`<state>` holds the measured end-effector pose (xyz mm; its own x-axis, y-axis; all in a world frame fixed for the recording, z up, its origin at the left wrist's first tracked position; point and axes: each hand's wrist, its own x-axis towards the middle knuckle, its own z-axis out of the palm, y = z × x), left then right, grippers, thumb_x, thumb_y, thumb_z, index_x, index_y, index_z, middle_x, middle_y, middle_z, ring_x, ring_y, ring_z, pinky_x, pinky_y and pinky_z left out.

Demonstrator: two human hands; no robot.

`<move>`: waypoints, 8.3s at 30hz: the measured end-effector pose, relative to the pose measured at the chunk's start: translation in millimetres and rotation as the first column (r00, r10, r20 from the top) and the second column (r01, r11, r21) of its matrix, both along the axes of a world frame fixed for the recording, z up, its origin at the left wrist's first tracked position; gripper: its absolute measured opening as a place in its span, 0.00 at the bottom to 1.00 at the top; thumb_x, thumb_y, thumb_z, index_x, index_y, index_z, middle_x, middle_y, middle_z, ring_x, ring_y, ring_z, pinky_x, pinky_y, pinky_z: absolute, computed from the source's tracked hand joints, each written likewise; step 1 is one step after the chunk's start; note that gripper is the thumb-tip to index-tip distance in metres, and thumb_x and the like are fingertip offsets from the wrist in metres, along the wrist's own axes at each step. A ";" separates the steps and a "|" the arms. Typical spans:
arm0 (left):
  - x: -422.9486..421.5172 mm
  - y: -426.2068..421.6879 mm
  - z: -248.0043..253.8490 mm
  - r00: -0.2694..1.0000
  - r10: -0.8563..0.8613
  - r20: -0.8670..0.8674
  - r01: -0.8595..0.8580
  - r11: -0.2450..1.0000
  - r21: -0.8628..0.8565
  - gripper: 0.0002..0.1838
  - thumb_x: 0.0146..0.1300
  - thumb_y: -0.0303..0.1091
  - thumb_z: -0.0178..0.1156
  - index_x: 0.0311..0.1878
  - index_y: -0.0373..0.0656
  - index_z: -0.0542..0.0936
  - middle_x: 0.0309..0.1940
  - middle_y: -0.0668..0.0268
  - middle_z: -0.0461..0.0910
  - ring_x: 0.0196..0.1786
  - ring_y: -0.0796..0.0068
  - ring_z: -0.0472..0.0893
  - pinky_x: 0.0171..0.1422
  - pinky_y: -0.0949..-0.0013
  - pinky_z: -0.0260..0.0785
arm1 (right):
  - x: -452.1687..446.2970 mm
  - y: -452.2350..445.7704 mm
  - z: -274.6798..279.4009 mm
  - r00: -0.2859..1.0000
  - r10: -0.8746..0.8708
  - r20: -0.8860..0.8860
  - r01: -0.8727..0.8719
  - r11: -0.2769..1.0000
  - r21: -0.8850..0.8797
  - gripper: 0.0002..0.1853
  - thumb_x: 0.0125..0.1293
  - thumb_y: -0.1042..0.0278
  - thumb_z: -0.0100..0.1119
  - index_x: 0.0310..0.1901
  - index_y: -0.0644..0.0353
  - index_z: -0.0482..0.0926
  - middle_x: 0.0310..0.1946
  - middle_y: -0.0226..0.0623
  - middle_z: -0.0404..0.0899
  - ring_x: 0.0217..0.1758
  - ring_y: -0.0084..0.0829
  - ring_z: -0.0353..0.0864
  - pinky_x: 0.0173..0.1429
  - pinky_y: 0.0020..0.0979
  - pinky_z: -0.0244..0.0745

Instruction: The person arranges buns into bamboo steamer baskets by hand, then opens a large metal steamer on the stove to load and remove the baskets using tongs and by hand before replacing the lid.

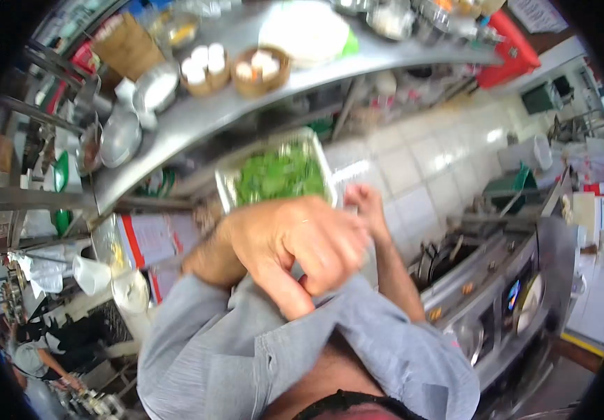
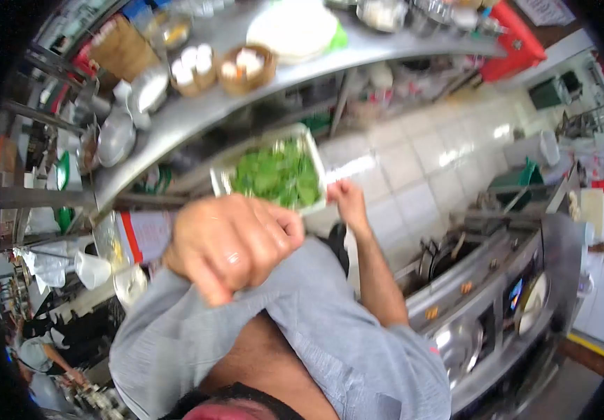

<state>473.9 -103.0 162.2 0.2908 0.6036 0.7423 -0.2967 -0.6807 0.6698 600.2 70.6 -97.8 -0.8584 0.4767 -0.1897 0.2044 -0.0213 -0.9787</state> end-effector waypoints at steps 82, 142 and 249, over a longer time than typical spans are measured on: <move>326.5 -463.2 -152.4 -0.489 -0.184 -0.853 0.575 -0.803 -0.157 0.17 0.53 0.36 0.66 0.43 0.38 0.77 0.45 0.57 0.73 0.44 0.61 0.75 0.49 0.65 0.70 | -215.6 -606.0 16.1 -0.041 0.997 -0.064 -0.966 -0.023 0.259 0.11 0.62 0.63 0.57 0.31 0.64 0.78 0.22 0.28 0.77 0.24 0.17 0.72 0.29 0.24 0.68; 402.3 -385.5 -389.6 -0.588 -0.054 -0.807 0.754 -0.397 -0.523 0.19 0.57 0.36 0.61 0.49 0.37 0.74 0.40 0.54 0.78 0.42 0.61 0.78 0.46 0.64 0.69 | 29.7 -817.4 -5.5 -0.892 0.431 0.133 -0.360 -0.859 0.364 0.14 0.62 0.58 0.56 0.39 0.61 0.78 0.31 0.44 0.81 0.34 0.36 0.80 0.39 0.35 0.74; 17.8 -233.7 71.2 0.959 -0.232 -0.165 0.285 0.788 0.545 0.06 0.61 0.28 0.51 0.34 0.38 0.77 0.21 0.65 0.71 0.23 0.74 0.71 0.32 0.70 0.66 | 255.7 -208.9 -12.9 -0.065 -0.998 0.021 0.801 -0.040 0.598 0.18 0.55 0.65 0.59 0.47 0.62 0.76 0.36 0.44 0.80 0.40 0.38 0.80 0.46 0.35 0.74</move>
